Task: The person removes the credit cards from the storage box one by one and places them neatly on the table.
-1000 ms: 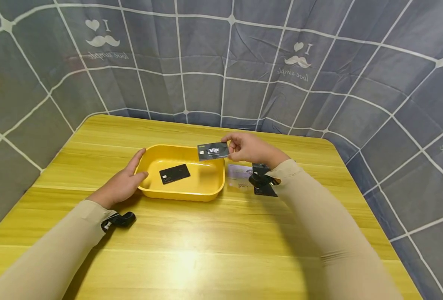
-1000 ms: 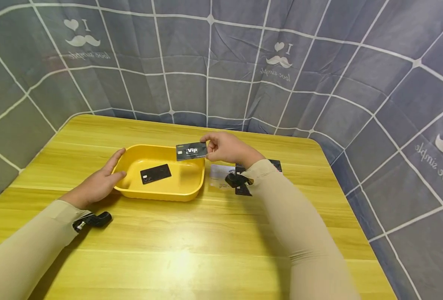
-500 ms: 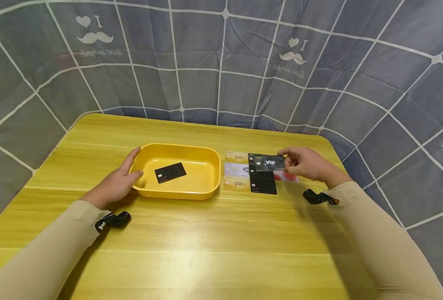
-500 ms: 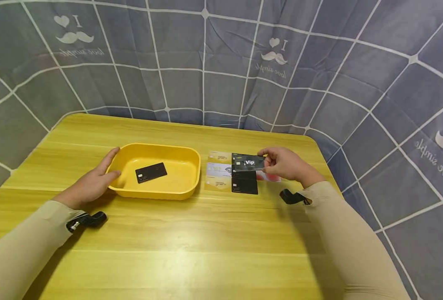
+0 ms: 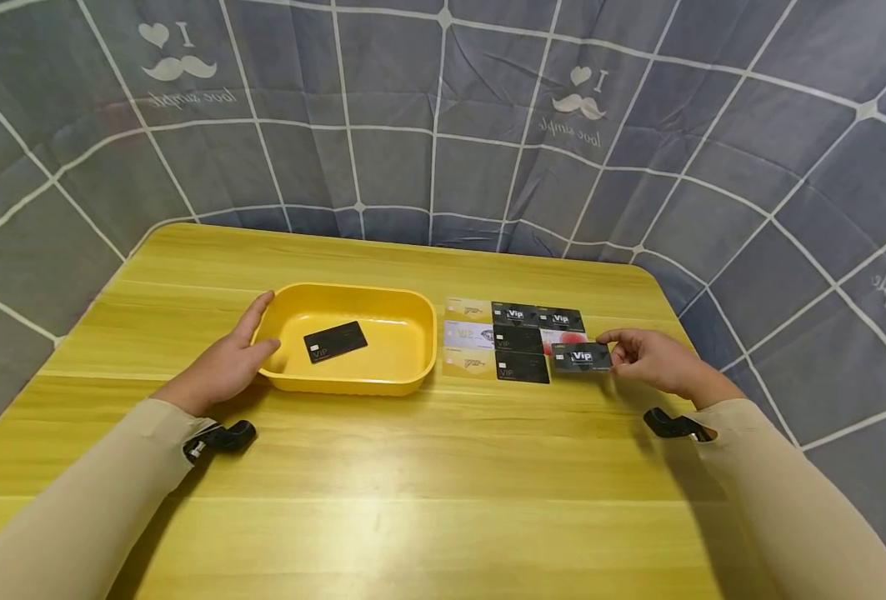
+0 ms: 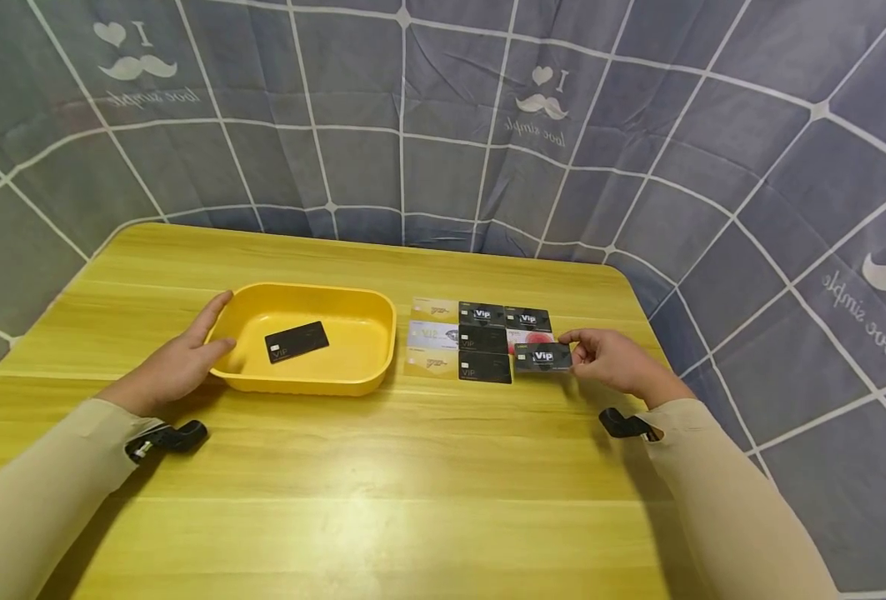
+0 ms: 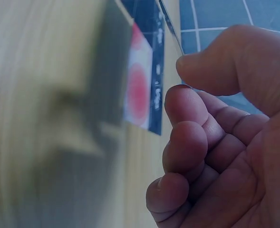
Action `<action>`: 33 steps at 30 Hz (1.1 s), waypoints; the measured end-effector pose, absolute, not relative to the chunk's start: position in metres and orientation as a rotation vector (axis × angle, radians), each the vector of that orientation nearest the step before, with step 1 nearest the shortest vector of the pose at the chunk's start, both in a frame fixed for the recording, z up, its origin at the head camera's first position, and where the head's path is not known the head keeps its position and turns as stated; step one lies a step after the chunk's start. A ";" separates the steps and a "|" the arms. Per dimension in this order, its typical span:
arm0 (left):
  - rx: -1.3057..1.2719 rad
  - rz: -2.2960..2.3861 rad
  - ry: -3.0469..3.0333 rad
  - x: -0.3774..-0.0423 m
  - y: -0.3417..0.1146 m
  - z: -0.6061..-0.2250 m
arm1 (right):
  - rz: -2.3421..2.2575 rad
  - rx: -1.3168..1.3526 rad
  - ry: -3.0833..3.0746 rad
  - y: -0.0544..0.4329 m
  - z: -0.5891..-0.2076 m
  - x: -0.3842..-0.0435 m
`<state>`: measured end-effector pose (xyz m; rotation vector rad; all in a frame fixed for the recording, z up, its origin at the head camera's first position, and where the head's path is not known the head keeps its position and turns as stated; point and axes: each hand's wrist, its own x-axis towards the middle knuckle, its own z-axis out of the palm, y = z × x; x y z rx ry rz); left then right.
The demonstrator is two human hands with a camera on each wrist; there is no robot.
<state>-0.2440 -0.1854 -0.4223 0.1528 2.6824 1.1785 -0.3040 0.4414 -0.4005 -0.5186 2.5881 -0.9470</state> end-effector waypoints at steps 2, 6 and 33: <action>0.146 1.174 2.681 -0.244 -0.185 -0.421 | -0.963 -0.535 2.578 0.443 -0.406 -0.303; 0.141 1.172 2.680 -0.244 -0.185 -0.421 | -0.961 -0.552 2.571 0.443 -0.415 -0.303; 0.153 1.174 2.685 -0.243 -0.185 -0.420 | -0.955 -0.507 2.570 0.441 -0.430 -0.304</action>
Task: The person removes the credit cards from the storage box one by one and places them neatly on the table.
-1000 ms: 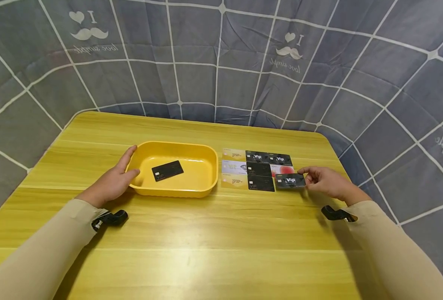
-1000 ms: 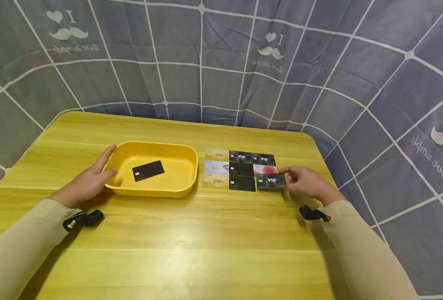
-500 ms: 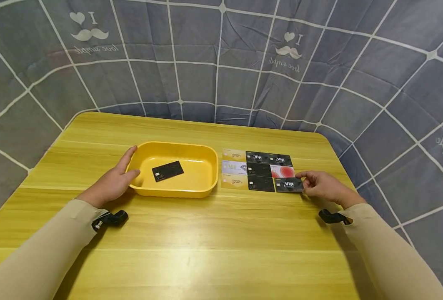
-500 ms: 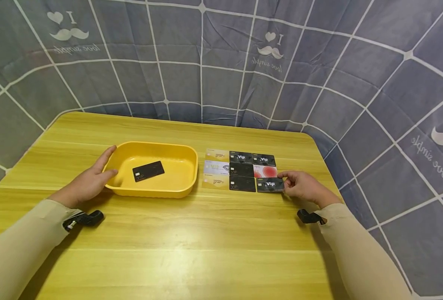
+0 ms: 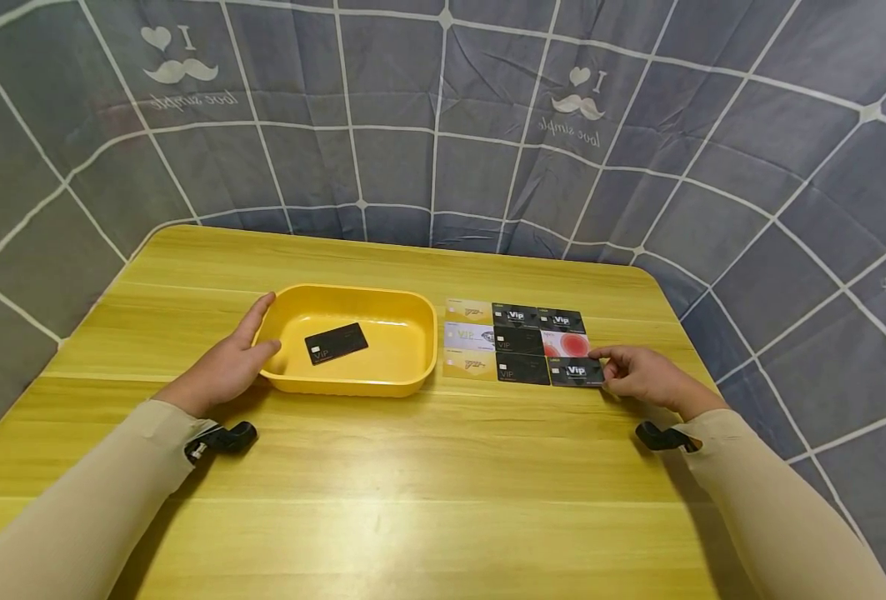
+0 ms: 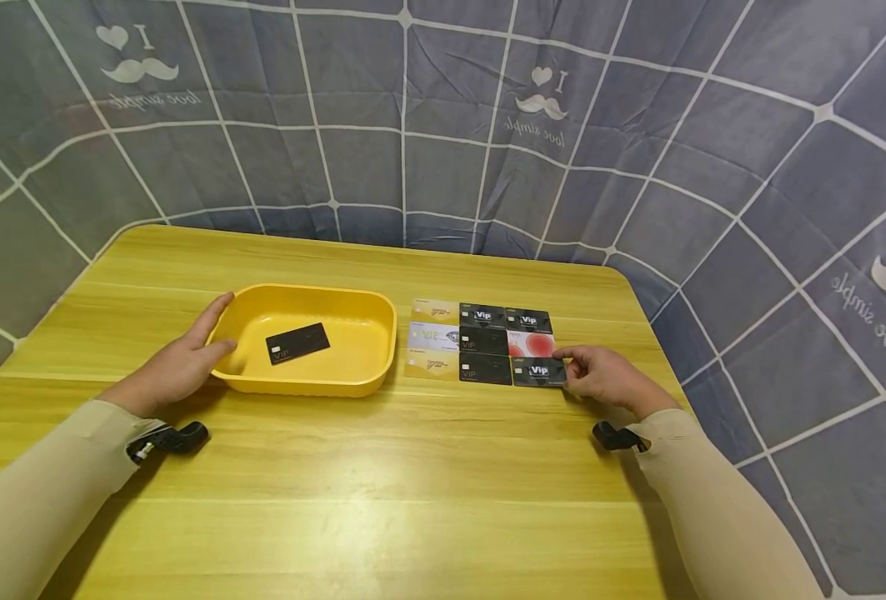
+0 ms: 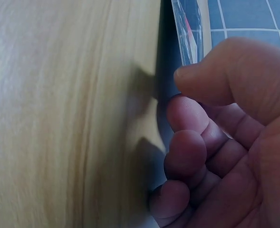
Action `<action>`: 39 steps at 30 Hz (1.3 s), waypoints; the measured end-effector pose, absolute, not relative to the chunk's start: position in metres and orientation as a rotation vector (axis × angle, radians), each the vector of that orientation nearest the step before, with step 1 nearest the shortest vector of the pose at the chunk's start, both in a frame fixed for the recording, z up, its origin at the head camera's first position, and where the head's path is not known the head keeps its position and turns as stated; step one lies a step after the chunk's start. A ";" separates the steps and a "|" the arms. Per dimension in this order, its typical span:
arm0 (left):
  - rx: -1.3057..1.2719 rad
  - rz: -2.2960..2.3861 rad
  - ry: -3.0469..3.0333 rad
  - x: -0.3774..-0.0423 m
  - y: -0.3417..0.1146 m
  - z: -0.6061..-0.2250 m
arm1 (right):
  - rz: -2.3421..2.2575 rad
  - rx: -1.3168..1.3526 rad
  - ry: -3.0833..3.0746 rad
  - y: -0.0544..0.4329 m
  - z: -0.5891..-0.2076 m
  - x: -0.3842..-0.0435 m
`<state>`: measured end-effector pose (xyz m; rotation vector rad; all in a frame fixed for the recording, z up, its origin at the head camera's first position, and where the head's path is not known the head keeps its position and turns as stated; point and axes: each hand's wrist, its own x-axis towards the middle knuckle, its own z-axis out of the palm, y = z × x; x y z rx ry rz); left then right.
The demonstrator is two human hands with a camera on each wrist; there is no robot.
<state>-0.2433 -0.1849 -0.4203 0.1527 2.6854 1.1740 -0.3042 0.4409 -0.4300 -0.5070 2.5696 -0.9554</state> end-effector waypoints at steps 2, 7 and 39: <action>0.152 1.169 2.690 -0.243 -0.185 -0.421 | -0.954 -0.500 2.568 0.441 -0.431 -0.305; 0.153 1.164 2.695 -0.243 -0.186 -0.420 | -0.927 -0.489 2.582 0.440 -0.432 -0.305; 0.160 1.194 2.680 -0.243 -0.186 -0.422 | -0.803 -0.450 2.647 0.436 -0.433 -0.302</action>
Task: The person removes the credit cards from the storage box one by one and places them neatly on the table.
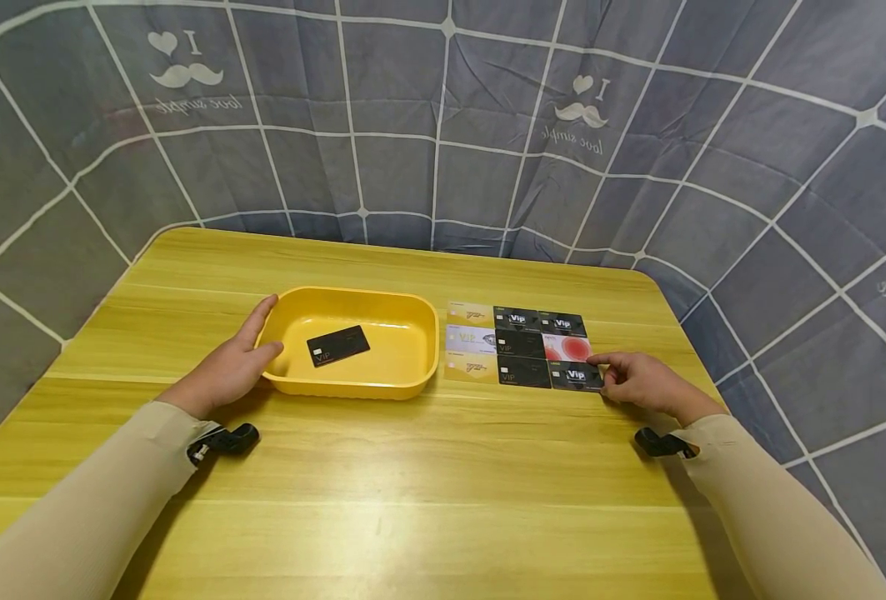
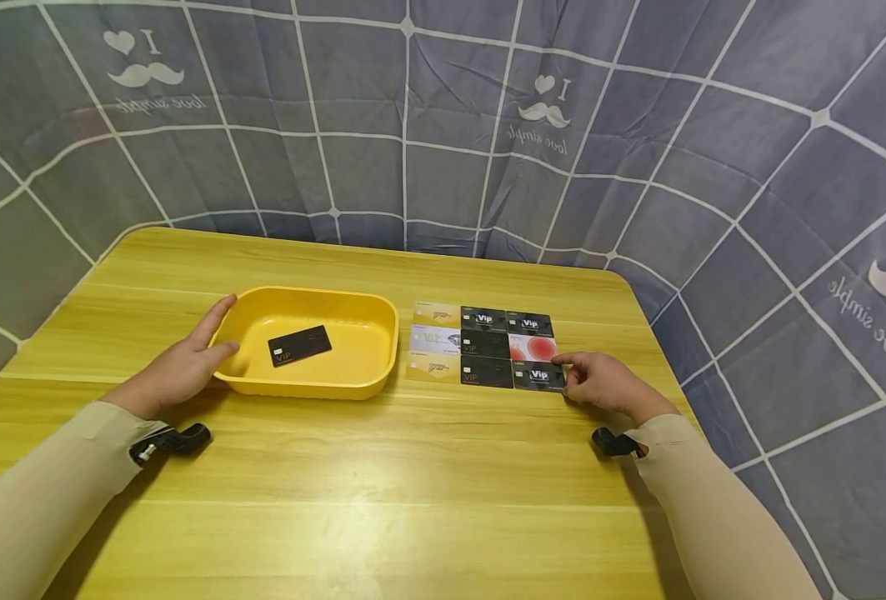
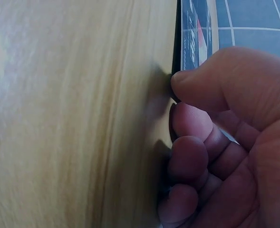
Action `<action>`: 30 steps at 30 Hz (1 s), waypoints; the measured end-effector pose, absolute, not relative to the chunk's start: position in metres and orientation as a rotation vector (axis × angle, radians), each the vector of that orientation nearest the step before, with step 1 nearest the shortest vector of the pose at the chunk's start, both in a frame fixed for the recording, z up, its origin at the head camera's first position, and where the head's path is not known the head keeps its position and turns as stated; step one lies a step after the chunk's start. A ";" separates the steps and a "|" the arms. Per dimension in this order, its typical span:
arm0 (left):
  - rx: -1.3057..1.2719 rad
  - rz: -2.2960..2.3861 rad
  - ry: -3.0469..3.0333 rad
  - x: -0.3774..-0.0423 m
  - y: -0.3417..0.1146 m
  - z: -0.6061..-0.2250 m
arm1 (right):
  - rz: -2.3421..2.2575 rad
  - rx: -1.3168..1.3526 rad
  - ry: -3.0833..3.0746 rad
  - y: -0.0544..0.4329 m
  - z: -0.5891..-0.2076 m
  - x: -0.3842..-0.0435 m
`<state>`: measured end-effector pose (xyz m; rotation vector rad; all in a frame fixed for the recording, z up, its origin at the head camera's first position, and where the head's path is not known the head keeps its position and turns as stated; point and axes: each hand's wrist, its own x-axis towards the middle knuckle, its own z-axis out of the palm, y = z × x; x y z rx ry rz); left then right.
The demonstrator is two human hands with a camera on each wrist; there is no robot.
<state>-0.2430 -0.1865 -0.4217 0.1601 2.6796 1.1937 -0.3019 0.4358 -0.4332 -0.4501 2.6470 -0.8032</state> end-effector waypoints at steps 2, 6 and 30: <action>0.158 1.194 2.678 -0.243 -0.187 -0.422 | -0.800 -0.446 2.648 0.436 -0.434 -0.302; 0.160 1.200 2.676 -0.243 -0.186 -0.422 | -0.778 -0.428 2.654 0.436 -0.435 -0.303; 0.164 1.193 2.681 -0.242 -0.186 -0.421 | -0.793 -0.450 2.645 0.434 -0.434 -0.302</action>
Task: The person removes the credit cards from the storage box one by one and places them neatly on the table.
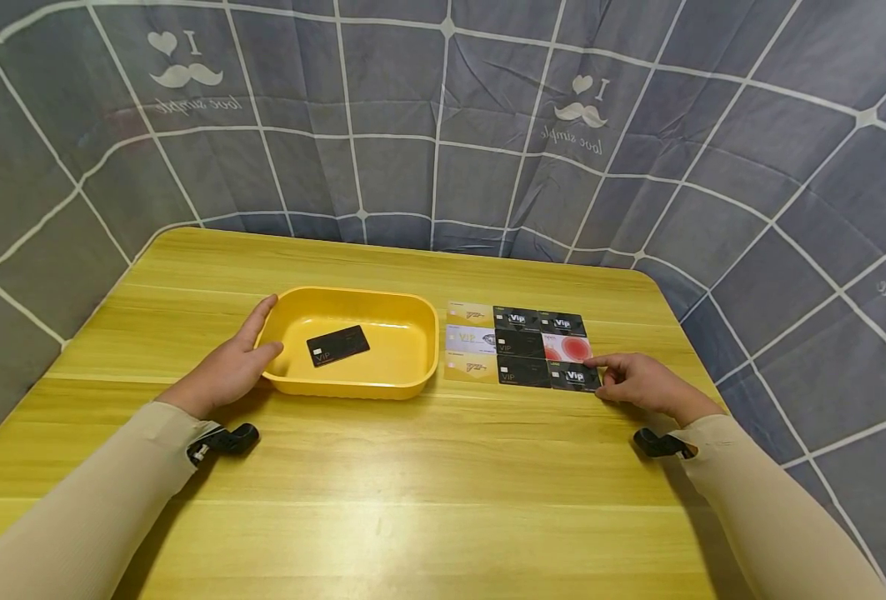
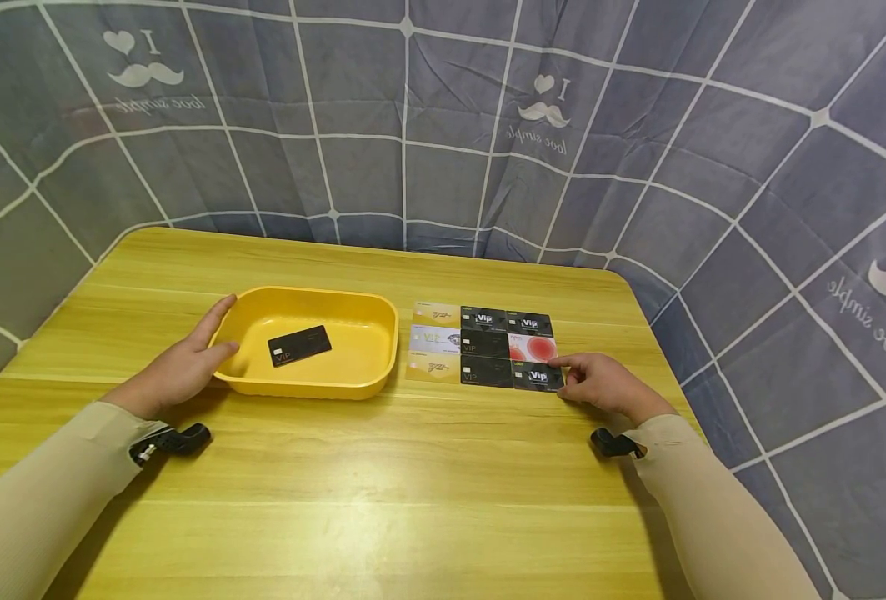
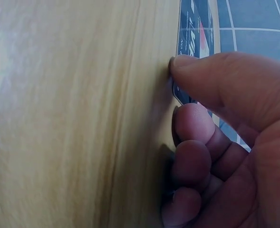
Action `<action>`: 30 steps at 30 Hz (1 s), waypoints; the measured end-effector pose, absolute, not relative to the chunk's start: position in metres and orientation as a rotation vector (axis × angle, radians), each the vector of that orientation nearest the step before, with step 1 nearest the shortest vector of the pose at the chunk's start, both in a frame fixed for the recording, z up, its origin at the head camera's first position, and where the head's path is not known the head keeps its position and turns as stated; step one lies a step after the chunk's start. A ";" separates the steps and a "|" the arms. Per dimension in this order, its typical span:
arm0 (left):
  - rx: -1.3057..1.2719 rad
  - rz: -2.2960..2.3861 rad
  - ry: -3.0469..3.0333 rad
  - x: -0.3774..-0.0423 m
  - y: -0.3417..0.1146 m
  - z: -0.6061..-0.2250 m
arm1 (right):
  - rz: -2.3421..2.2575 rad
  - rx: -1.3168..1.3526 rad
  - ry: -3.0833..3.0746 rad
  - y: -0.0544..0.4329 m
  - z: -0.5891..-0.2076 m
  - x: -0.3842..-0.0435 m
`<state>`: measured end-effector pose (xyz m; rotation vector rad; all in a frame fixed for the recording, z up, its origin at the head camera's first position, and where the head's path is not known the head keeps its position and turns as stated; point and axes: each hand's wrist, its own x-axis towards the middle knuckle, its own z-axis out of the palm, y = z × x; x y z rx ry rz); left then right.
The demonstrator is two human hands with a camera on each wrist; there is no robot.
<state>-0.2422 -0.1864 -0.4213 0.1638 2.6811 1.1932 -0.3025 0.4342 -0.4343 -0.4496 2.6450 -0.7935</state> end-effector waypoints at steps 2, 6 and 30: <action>0.165 1.192 2.686 -0.242 -0.186 -0.421 | -0.782 -0.446 2.653 0.434 -0.435 -0.302; 0.168 1.184 2.700 -0.242 -0.186 -0.421 | -0.766 -0.439 2.665 0.433 -0.436 -0.302; 0.167 1.181 2.689 -0.242 -0.186 -0.420 | -0.835 -0.467 2.685 0.433 -0.425 -0.301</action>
